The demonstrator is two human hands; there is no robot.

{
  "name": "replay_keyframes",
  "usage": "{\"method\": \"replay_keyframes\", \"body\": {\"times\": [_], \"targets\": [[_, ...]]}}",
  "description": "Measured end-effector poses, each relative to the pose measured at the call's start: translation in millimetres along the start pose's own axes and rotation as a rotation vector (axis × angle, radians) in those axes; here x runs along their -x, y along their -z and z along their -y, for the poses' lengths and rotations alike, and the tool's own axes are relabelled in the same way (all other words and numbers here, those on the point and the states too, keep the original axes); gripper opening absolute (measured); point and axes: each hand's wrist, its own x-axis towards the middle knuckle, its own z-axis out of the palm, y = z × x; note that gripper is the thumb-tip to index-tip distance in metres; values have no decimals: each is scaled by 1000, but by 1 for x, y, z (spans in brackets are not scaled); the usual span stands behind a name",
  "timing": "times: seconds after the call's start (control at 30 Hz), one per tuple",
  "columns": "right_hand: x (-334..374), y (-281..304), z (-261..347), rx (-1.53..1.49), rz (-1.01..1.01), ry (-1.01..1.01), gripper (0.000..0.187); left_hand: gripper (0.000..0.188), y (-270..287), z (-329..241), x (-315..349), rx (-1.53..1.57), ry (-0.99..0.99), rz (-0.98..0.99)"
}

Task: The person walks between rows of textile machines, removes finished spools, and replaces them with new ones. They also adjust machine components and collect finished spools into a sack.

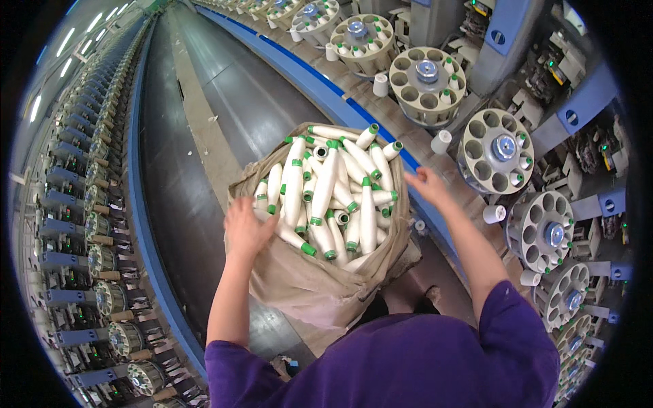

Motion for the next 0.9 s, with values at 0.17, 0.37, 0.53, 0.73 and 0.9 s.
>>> {"method": "replay_keyframes", "body": {"times": [0.17,0.37,0.53,0.73,0.9], "targets": [[-75,-43,-19,-401,100,-164,60,87,-24,41,7,401,446,-32],[-127,-73,-19,-812,3,-363,35,43,-48,91,-16,765,627,-116],[-95,-63,-4,-1128,163,-229,42,26,-56,89,6,1279,743,-362],[3,-12,-13,-1129,480,-181,67,12,-28,43,65,1510,686,-126],[88,33,-11,-1168,604,-108,78,10,5,-2,114,1494,505,-95]]}}
